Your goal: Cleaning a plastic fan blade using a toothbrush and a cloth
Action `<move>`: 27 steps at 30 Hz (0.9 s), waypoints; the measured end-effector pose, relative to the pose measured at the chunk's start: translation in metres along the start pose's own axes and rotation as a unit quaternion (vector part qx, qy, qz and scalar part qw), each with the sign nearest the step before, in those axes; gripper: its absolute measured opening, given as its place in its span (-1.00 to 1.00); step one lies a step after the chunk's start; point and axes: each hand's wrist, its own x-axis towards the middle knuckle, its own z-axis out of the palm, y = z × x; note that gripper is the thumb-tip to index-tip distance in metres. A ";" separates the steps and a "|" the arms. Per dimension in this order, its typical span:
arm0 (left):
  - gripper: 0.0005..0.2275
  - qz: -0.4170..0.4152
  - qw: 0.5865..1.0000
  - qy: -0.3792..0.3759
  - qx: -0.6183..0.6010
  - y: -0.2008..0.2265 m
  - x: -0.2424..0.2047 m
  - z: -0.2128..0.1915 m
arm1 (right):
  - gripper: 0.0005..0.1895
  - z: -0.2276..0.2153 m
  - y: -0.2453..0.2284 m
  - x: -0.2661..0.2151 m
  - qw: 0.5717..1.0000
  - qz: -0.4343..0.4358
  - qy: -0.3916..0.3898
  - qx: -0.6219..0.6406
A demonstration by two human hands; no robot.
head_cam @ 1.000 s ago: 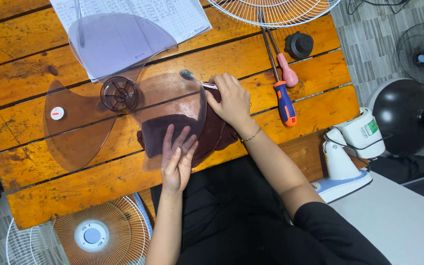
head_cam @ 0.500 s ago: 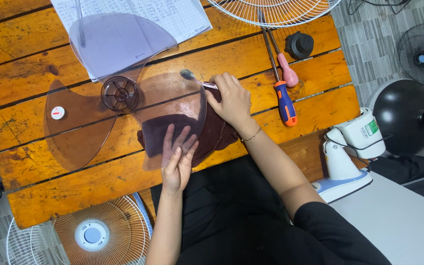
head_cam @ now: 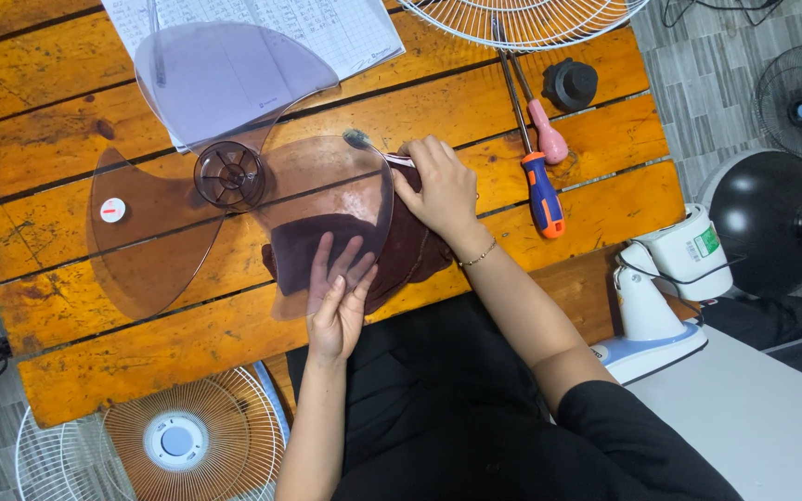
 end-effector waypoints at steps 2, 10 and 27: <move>-0.39 -0.001 1.000 -0.001 0.001 0.000 0.000 0.000 | -0.74 0.001 0.000 0.000 1.000 0.004 0.001 0.002; -0.39 0.000 1.000 -0.001 -0.008 -0.002 0.000 -0.002 | -0.71 -0.002 0.002 0.001 0.998 0.018 0.008 0.059; -0.38 0.025 0.999 0.025 -0.019 -0.015 0.010 0.008 | -0.80 -0.096 -0.063 -0.078 0.870 0.018 0.061 0.488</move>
